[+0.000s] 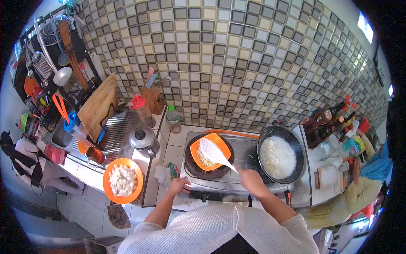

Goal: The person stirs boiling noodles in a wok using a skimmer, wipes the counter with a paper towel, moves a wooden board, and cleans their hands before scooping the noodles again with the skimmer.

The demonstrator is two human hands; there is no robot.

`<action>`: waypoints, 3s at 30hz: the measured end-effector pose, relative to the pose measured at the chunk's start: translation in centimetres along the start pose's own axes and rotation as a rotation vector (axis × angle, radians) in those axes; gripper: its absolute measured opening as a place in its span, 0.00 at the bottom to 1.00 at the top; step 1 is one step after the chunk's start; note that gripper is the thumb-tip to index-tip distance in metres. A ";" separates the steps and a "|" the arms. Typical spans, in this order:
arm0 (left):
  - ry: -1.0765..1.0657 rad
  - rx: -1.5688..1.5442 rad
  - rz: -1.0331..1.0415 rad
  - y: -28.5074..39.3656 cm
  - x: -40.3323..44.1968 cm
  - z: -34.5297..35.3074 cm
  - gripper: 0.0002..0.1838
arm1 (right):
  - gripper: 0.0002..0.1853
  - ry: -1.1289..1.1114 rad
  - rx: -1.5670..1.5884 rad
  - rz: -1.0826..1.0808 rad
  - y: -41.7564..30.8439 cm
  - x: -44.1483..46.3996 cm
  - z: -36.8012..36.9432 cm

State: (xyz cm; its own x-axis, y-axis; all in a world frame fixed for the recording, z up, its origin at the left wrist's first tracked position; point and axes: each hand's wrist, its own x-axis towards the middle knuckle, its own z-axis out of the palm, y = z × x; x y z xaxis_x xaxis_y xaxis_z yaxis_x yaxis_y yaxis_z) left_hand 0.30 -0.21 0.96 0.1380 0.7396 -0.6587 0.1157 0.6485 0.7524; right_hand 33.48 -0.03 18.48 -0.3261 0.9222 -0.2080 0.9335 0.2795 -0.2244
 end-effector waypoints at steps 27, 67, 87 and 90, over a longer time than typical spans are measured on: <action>0.002 -0.034 0.026 -0.6 0.3 -0.1 0.26 | 0.24 0.054 -0.159 -0.097 3.3 1.1 -2.4; 0.001 -0.101 0.070 -1.7 1.5 -0.2 0.24 | 0.15 0.190 -0.274 -0.036 4.6 8.5 -2.4; 0.020 -0.174 0.073 0.2 -0.5 0.3 0.24 | 0.19 0.060 -0.335 -0.277 6.3 6.4 -7.3; -0.010 -0.158 0.023 -0.4 0.4 0.0 0.24 | 0.22 0.062 -0.332 -0.261 6.2 4.8 -7.0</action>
State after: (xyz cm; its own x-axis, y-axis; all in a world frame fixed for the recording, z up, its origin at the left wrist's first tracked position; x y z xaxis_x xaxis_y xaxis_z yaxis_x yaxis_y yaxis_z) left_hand 0.32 -0.22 0.41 0.1484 0.7536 -0.6403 -0.0435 0.6518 0.7571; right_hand 38.78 8.03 22.78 -0.5580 0.8204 -0.1250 0.8212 0.5676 0.0592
